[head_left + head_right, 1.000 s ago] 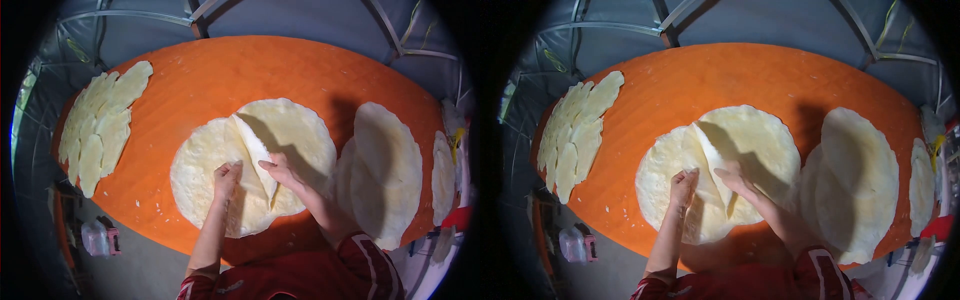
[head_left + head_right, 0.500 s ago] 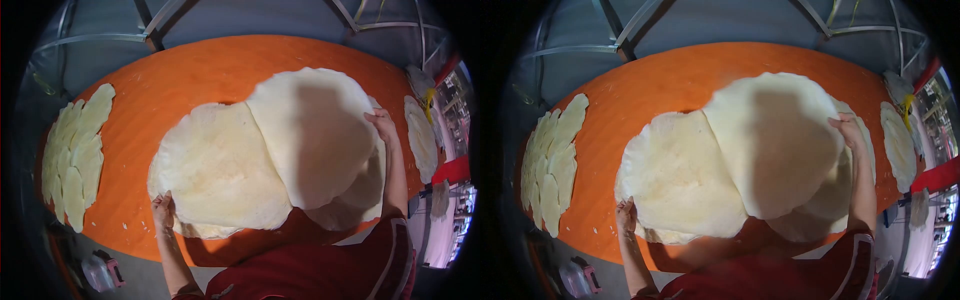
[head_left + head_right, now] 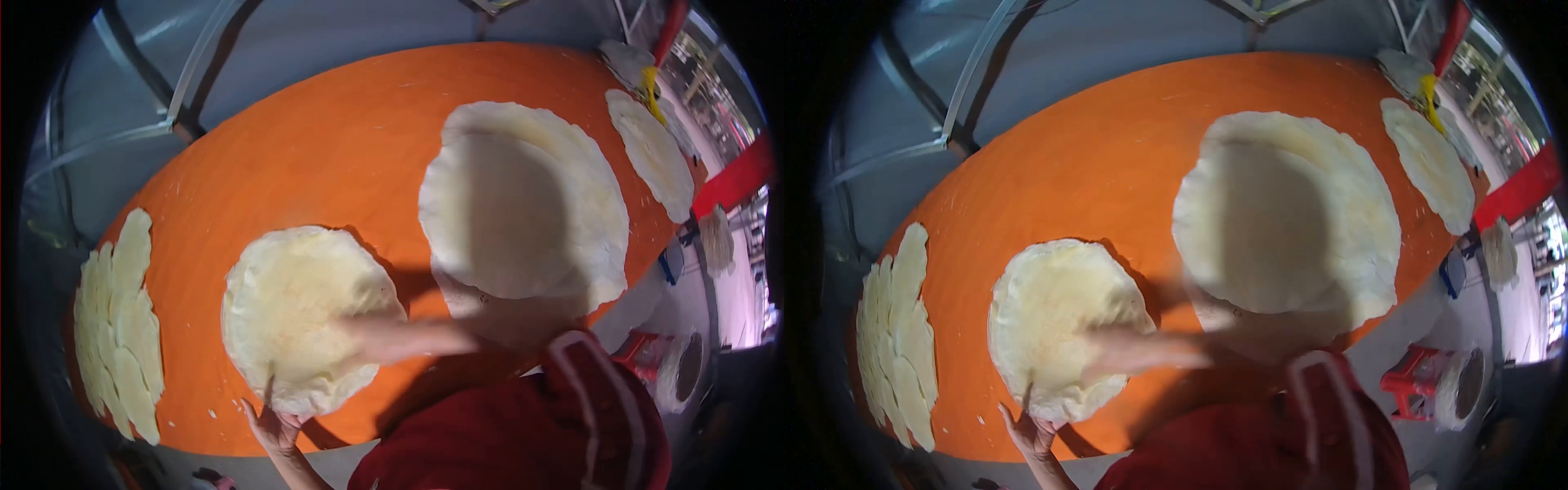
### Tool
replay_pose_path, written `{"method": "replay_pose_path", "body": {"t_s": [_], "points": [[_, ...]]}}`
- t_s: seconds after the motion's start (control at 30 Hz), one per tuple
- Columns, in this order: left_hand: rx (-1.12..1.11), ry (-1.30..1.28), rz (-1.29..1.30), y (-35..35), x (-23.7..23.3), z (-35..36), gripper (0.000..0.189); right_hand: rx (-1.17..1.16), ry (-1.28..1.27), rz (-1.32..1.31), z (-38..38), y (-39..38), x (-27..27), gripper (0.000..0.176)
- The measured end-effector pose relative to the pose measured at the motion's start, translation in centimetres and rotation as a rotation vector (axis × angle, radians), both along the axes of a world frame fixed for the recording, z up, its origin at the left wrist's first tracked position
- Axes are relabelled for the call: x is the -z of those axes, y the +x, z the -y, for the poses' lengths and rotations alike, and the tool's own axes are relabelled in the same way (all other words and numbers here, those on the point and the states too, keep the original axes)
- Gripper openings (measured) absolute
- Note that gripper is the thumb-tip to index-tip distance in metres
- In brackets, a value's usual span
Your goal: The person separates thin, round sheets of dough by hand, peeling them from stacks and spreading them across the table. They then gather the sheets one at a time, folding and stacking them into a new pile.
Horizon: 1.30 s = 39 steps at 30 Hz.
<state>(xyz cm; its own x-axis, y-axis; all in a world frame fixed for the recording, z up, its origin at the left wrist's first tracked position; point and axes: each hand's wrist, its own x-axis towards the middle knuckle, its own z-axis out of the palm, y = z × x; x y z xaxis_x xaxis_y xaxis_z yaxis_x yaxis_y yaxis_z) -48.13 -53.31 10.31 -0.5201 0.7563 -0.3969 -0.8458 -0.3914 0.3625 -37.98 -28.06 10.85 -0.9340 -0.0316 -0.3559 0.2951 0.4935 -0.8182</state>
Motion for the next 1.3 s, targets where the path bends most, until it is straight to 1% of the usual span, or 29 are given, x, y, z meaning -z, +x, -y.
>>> {"method": "replay_pose_path", "body": {"t_s": [0.03, 0.07, 0.17, 0.2, 0.23, 0.27, 0.3, 0.33, 0.37, 0.4, 0.43, 0.47, 0.53, 0.57, 0.6, 0.63, 0.67, 0.73, 0.8, 0.87, 0.9, 0.93, 1.0, 1.07, 1.1, 1.13, 1.2, 1.23, 1.3], "points": [[0.019, -0.001, -0.009, 0.1, 0.0, -0.5, 0.071, -0.187, 0.077, -0.166, 3.6, -0.7, -0.5, 0.072], [0.036, 0.073, -0.077, 0.3, 0.0, -0.7, 0.071, -0.177, 0.075, -0.175, 6.1, -1.5, 0.0, 0.072], [-0.040, 0.071, -0.131, 0.9, -0.7, -1.2, 0.070, -0.156, 0.564, -0.484, 12.2, -3.8, 1.8, 0.029], [-0.127, 0.018, -0.113, 0.9, -1.0, -1.5, 0.069, -0.261, 0.255, -0.506, 11.3, -5.4, 3.3, 0.018], [-0.087, -0.021, -0.225, 0.5, -0.5, -0.9, 0.066, -0.019, -0.195, -0.492, 11.2, -5.9, 5.4, 0.013], [-0.052, -0.072, -0.333, 0.0, 0.2, 0.0, 0.064, 0.179, 0.044, -0.360, 10.7, -6.8, 5.1, 0.014], [-0.177, -0.306, -0.483, 0.0, 0.6, 0.2, 0.060, 0.137, -0.149, -0.393, 7.7, -7.8, 5.4, 0.010], [-0.298, -0.551, -0.616, 0.0, 1.4, 0.5, 0.057, 0.162, -0.265, -0.685, 3.8, -6.4, 3.3, 0.005], [-0.396, -0.820, -0.722, -0.5, 3.5, 1.5, 0.054, 0.217, -0.624, -0.767, 0.1, -4.2, -0.2, 0.007], [-0.483, -1.090, -0.815, -1.0, 5.7, 2.4, 0.051, 0.591, -0.447, -0.368, -2.4, -2.4, -4.1, 0.008], [-0.517, -1.105, -0.788, -1.3, 7.2, 3.2, 0.051, 0.744, -0.779, -0.383, -6.1, -1.5, -3.2, 0.015], [-0.476, -1.009, -0.670, -1.8, 8.5, 4.0, 0.047, 0.714, -0.774, -0.367, -8.0, 1.3, -3.6, 0.015], [-0.426, -0.910, -0.550, -3.0, 8.8, 5.0, 0.043, 1.211, -0.390, -0.873, -10.9, 8.2, -6.9, 0.024], [-0.375, -0.835, -0.527, -3.4, 8.7, 5.1, 0.040, 1.215, -0.478, -0.605, -12.4, 11.3, -9.2, 0.029], [-0.330, -0.759, -0.498, -3.6, 8.5, 5.0, 0.037, 1.164, -0.213, -0.648, -13.3, 14.5, -8.5, 0.030], [-0.392, -0.756, -0.485, -3.6, 7.4, 4.6, 0.032, 1.385, -0.545, -0.680, -14.3, 17.6, -7.3, 0.031], [-0.401, -0.753, -0.468, -3.9, 7.2, 4.6, 0.032, 1.452, -0.544, -0.675, -14.6, 20.5, -6.1, 0.030], [-0.275, -0.638, -0.365, -4.9, 7.1, 5.3, 0.030, 1.705, -0.032, -0.704, -17.6, 27.4, 0.1, 0.039], [-0.222, -0.608, -0.360, -6.1, 8.6, 6.5, 0.026, 1.415, 0.925, -0.103, -15.9, 28.5, 1.3, 0.054], [-0.100, -0.499, -0.394, -7.0, 8.5, 6.6, 0.023, 1.100, 0.107, -0.915, -10.0, 23.2, 1.6, 0.053], [-0.087, -0.432, -0.394, -7.2, 9.1, 7.8, 0.023, 1.143, 0.158, -0.952, -10.8, 26.5, 2.1, 0.053], [-0.034, -0.322, -0.417, -7.4, 10.1, 7.8, 0.022, 0.959, 0.159, -0.914, -5.8, 21.0, 2.7, 0.058], [-0.043, -0.328, -0.388, -7.0, 7.4, 6.5, 0.023, 0.659, 0.231, -0.800, 2.4, 8.0, 3.1, 0.067], [0.158, 0.074, -0.356, -8.4, 8.5, 6.2, 0.033, 0.397, 0.245, -0.576, 13.3, -4.7, 8.3, 0.077], [0.285, -0.457, -0.733, -10.8, 12.8, 7.3, 0.068, 0.252, 0.206, -0.440, 11.5, -4.0, 4.7, 0.082], [0.332, -0.412, -0.772, -11.8, 13.0, 5.3, 0.068, 0.185, -0.039, -0.551, 14.2, -6.8, 8.0, 0.083], [0.353, -0.390, -0.787, -13.7, 14.5, 4.7, 0.069, 0.182, 0.159, -0.355, 16.8, -8.5, 4.3, 0.079], [0.354, -0.397, -0.784, -14.6, 14.7, 4.8, 0.069, 0.195, 0.160, -0.367, 16.5, -9.2, 5.0, 0.079], [0.355, -0.393, -0.770, -15.6, 15.5, 4.8, 0.070, 0.216, -0.072, -0.238, 15.8, -9.7, 6.4, 0.057]]}}
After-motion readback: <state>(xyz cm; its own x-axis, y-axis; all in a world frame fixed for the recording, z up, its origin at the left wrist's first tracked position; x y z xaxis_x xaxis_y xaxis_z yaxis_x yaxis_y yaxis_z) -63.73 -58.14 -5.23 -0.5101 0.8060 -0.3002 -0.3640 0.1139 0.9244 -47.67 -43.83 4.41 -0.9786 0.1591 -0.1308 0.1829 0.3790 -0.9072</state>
